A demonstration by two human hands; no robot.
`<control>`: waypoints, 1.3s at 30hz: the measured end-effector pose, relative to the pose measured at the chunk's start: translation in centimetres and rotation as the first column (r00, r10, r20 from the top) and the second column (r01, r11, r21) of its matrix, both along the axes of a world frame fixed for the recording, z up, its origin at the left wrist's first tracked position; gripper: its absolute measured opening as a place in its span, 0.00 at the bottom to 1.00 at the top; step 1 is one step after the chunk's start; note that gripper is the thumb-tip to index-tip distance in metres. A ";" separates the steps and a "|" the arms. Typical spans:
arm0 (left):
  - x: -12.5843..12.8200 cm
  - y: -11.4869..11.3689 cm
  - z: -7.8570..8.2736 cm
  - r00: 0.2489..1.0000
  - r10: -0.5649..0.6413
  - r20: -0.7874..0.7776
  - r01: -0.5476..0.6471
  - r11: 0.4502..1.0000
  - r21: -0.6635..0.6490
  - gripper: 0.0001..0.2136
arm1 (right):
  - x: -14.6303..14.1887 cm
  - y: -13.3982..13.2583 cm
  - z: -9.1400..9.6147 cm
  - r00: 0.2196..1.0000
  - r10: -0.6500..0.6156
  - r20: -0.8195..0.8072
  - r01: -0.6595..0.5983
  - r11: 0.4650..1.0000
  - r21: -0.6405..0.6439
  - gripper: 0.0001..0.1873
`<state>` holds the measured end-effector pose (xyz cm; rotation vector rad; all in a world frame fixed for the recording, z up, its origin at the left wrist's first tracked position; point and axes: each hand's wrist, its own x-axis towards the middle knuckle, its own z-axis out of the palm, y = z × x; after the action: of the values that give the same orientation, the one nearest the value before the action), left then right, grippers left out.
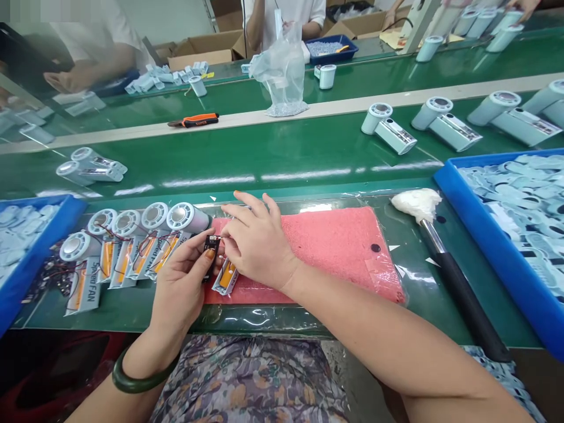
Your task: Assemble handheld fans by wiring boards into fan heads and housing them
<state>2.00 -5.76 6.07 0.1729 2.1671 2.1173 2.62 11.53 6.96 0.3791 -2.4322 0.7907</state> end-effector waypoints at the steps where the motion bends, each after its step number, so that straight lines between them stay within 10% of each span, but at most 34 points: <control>1: 0.0 0.0 -0.1 1.000 0.000 -0.009 0.000 1.000 -0.006 0.17 | 0.0 0.0 -0.1 1.000 -0.002 -0.015 0.002 1.000 0.009 0.09; 25: 0.2 -0.3 -0.2 0.963 -0.024 -0.270 -0.059 0.954 -0.295 0.15 | -0.3 -0.3 -0.7 0.993 0.008 -0.115 0.005 0.993 0.114 0.13; 39: 0.3 -0.2 -0.6 0.946 0.012 -0.324 -0.097 0.964 -0.247 0.14 | -0.1 -0.4 -0.7 0.998 -0.019 -0.055 0.024 0.996 0.090 0.10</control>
<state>2.28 -5.94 5.45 0.4674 2.6366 1.9149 2.47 11.11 6.31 0.4025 -2.4224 0.6542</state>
